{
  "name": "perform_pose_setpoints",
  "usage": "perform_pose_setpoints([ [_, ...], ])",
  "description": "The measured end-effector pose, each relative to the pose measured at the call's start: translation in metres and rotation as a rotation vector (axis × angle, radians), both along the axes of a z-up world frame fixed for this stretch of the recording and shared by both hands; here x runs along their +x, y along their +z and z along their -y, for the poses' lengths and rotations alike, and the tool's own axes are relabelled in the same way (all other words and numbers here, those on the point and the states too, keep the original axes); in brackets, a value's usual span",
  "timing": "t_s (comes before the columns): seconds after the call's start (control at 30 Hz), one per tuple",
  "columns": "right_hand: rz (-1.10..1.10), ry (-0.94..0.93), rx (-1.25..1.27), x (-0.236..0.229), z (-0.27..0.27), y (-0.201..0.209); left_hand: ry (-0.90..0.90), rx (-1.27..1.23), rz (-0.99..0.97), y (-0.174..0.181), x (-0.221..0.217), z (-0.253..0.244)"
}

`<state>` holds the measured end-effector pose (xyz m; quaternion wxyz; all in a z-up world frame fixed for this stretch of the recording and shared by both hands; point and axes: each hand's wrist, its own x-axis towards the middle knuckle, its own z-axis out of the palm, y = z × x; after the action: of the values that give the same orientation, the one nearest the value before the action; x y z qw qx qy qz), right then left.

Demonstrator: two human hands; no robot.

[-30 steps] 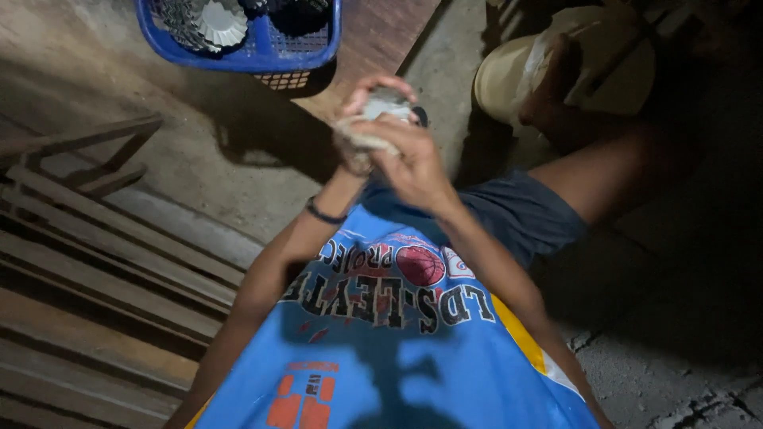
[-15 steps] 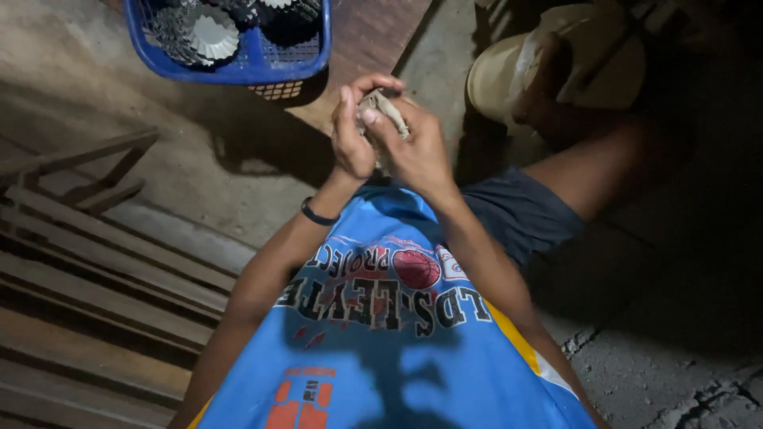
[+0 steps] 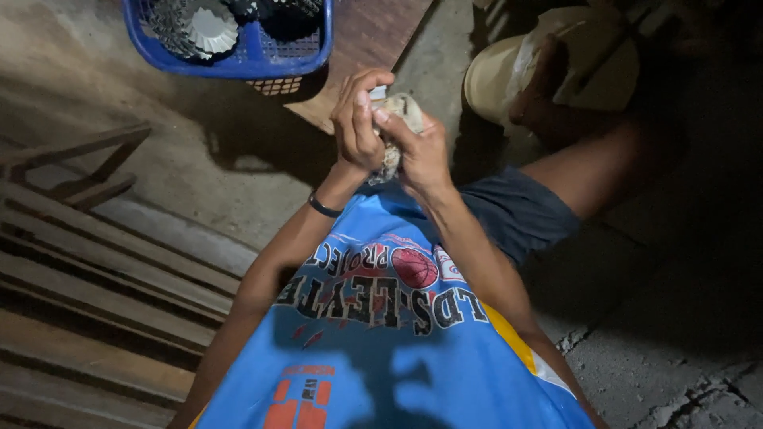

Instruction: The person repeatedly picks up small metal objects from a blue basket, wipes them with a cloth, and places them back into the basket. The person handles the objects one at a time, turning them over to wipe different sides.

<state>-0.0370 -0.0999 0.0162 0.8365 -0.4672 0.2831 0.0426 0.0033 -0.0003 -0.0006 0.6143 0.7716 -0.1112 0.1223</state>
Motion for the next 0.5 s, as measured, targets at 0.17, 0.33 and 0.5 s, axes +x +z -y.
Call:
perform_pose_setpoints([
  [0.17,0.096,-0.157,0.116,-0.007,0.022,-0.035,-0.054,-0.237,-0.11,0.016,0.004,0.019],
  [0.33,0.139,-0.143,-0.135,-0.003,0.067,0.007,-0.058,-1.004,-0.663,-0.031,0.02,0.005],
  [0.5,0.087,0.137,-0.274,-0.005,0.057,0.008,-0.201,-1.316,-0.656,-0.006,0.024,0.001],
])
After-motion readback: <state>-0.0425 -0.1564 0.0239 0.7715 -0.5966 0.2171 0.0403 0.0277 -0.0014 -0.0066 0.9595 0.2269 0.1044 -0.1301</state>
